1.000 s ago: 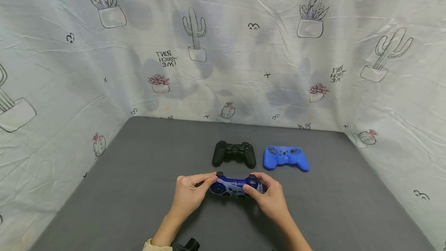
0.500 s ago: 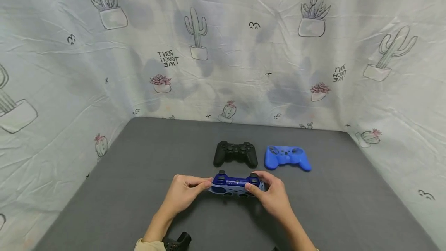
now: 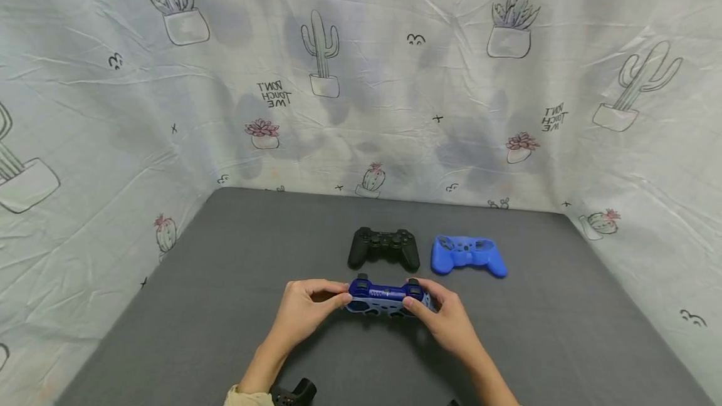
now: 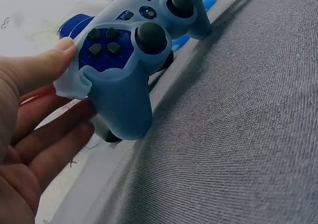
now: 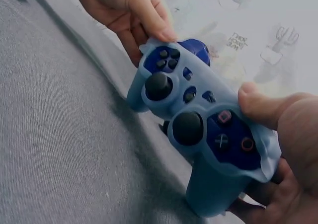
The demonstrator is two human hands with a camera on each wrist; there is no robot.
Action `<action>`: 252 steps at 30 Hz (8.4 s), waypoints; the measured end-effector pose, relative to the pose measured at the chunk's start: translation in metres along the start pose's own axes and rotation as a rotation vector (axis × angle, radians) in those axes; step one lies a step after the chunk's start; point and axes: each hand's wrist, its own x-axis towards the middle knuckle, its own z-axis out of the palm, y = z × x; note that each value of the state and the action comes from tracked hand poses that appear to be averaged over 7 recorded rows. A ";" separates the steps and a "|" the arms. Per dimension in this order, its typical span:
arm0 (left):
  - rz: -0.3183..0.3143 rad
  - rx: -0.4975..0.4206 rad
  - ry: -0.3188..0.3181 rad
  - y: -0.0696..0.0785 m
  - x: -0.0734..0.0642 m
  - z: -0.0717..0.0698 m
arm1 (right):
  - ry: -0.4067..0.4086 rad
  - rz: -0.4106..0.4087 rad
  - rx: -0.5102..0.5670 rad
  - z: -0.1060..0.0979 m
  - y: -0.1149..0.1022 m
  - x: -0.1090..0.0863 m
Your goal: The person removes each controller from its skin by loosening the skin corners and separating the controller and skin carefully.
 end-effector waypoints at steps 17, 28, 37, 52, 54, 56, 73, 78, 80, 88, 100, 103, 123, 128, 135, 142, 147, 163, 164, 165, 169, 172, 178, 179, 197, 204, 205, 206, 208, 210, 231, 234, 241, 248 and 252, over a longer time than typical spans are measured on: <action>-0.042 0.118 -0.058 0.000 -0.001 0.015 | -0.189 -0.016 0.089 -0.010 0.005 0.005; -0.032 0.100 -0.043 0.000 -0.002 0.018 | -0.271 -0.041 0.199 -0.014 0.011 0.006; -0.032 0.127 -0.028 -0.002 -0.003 0.015 | -0.253 -0.001 0.194 -0.011 0.009 0.007; -0.027 0.136 -0.043 0.008 -0.003 0.019 | -0.175 0.014 0.163 -0.013 0.007 0.001; -0.031 0.142 -0.046 0.009 -0.004 0.019 | -0.181 0.016 0.167 -0.014 0.008 0.000; -0.040 0.159 -0.049 0.011 -0.005 0.018 | -0.195 0.028 0.168 -0.013 0.010 0.000; 0.001 0.291 -0.019 0.011 -0.005 0.021 | -0.182 0.066 0.189 -0.010 0.007 0.005; 0.004 0.296 0.019 0.011 -0.006 0.026 | -0.177 0.098 0.222 -0.010 0.004 0.003; 0.006 0.305 0.053 0.012 -0.006 0.028 | -0.194 0.117 0.233 -0.011 0.002 0.002; -0.073 0.359 0.130 0.016 -0.005 0.029 | -0.134 0.215 0.207 -0.008 -0.003 0.000; -0.157 0.365 0.028 0.008 -0.004 0.026 | 0.018 0.163 0.010 -0.002 0.005 0.002; -0.149 0.376 0.026 0.008 -0.004 0.024 | -0.012 0.142 0.002 -0.002 0.004 0.003; -0.250 0.134 -0.051 0.005 -0.001 0.012 | -0.064 0.222 0.051 -0.009 0.005 0.006; -0.264 0.133 -0.051 0.002 0.000 0.009 | -0.064 0.239 0.100 -0.010 0.005 0.007; -0.248 0.145 -0.023 0.001 0.001 0.010 | -0.051 0.284 0.159 -0.009 0.005 0.007; -0.254 0.197 0.014 -0.001 0.000 0.012 | -0.069 0.297 0.154 -0.007 0.007 0.007; -0.252 0.184 0.005 0.001 -0.001 0.012 | -0.088 0.307 0.157 -0.008 0.004 0.007; -0.291 0.141 -0.019 0.000 0.002 0.011 | -0.075 0.304 0.190 -0.010 0.004 0.007; -0.297 0.139 -0.019 0.000 0.002 0.010 | -0.073 0.303 0.189 -0.010 0.004 0.007; -0.299 0.139 -0.019 -0.001 0.002 0.010 | -0.069 0.300 0.187 -0.010 0.004 0.007; -0.299 0.141 -0.012 -0.001 0.002 0.010 | -0.057 0.292 0.179 -0.010 0.005 0.007; -0.294 0.139 -0.004 -0.001 0.002 0.011 | -0.052 0.284 0.174 -0.011 0.005 0.007; -0.298 0.143 -0.002 -0.002 0.002 0.010 | -0.049 0.281 0.164 -0.011 0.006 0.007; -0.296 0.148 -0.003 -0.002 0.002 0.010 | -0.048 0.282 0.161 -0.011 0.007 0.007; -0.276 0.183 0.029 -0.004 0.001 0.011 | -0.046 0.287 0.153 -0.012 0.009 0.008; -0.268 0.189 0.026 -0.004 0.000 0.012 | -0.038 0.297 0.134 -0.013 0.010 0.007; -0.265 0.191 0.024 -0.004 0.000 0.012 | -0.036 0.295 0.133 -0.013 0.010 0.007; -0.263 0.191 0.023 -0.004 0.001 0.011 | -0.034 0.294 0.133 -0.013 0.010 0.007; -0.260 0.198 0.018 -0.004 0.001 0.011 | -0.026 0.296 0.134 -0.013 0.009 0.006; -0.254 0.208 0.013 -0.005 0.001 0.011 | -0.024 0.290 0.137 -0.013 0.008 0.006; -0.177 0.276 0.060 -0.001 0.000 0.015 | -0.027 0.297 0.131 -0.013 0.005 0.004; -0.204 0.264 0.062 -0.002 -0.001 0.015 | -0.019 0.298 0.136 -0.012 0.006 0.004; -0.243 0.241 0.032 0.000 -0.003 0.014 | -0.001 0.317 0.139 -0.010 0.007 0.002; -0.269 0.248 -0.017 -0.001 -0.003 0.012 | -0.001 0.324 0.148 -0.007 0.010 0.002; -0.274 0.242 -0.046 -0.001 -0.003 0.011 | -0.027 0.316 0.149 -0.007 0.012 0.002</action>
